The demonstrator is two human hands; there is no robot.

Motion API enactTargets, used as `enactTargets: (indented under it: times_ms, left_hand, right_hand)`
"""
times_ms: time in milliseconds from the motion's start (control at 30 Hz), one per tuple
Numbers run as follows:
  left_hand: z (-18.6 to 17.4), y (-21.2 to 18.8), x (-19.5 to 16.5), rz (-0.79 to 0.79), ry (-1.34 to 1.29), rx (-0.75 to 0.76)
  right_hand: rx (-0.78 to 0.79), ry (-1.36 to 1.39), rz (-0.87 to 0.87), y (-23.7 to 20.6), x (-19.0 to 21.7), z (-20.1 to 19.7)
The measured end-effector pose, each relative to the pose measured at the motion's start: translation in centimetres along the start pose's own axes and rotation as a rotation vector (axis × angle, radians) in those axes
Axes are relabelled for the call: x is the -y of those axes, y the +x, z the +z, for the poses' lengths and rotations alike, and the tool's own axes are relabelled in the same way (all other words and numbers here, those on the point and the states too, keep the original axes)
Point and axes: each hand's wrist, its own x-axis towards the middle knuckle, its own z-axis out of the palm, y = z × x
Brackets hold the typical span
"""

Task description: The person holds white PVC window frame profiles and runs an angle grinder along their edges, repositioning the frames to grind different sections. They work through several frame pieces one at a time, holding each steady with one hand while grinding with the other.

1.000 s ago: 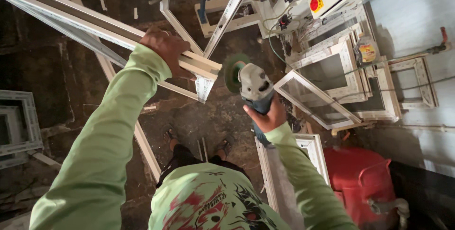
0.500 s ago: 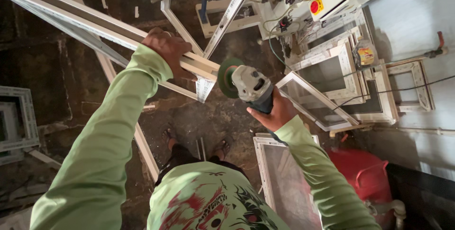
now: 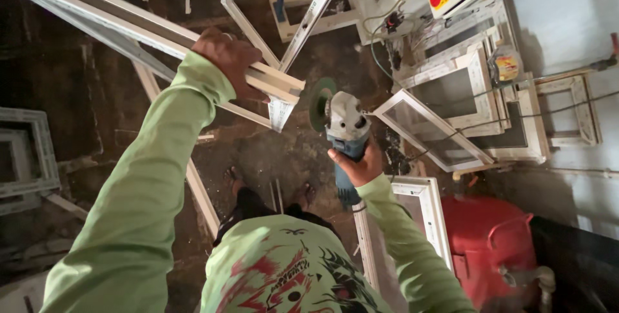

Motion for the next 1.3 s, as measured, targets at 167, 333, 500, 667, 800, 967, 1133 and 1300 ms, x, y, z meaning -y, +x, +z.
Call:
enactTargets:
  times_ms: [167,333,500,667,800,967,1133,1300]
  left_hand:
    - [0.0,0.2,-0.1,0.061,-0.055,-0.165]
    - [-0.1,0.1,-0.6,-0.001,-0.014,-0.038]
    - [-0.3,0.5,-1.0,0.027,0.049,-0.157]
    - [-0.5,0.5,-0.8,0.003,0.030,-0.012]
    - [-0.4,0.2,-0.4,-0.003,0.031,-0.052]
    - [-0.3,0.0,-0.1,0.064,-0.049,-0.160]
    - [-0.1,-0.3,0.0,0.071,-0.053,-0.180]
    - [-0.4,-0.6,0.3,0.051,-0.007,-0.138]
  right_hand:
    - [0.012,0.048,-0.056,0.2,0.6,1.8]
    - [-0.024,0.033,-0.081,0.4,-0.1,3.2]
    - [-0.034,0.112,-0.046,0.1,-2.4,3.5]
    - [-0.099,0.225,0.105,-0.8,-2.6,3.6]
    - [-0.066,0.056,-0.030,-0.3,0.4,1.1]
    - [0.190,-0.344,0.260,1.5,6.2,-3.3]
    - [0.214,-0.533,-0.150,3.5,9.9,-4.9]
    - [0.300,-0.665,-0.066,5.3,9.7,-6.1]
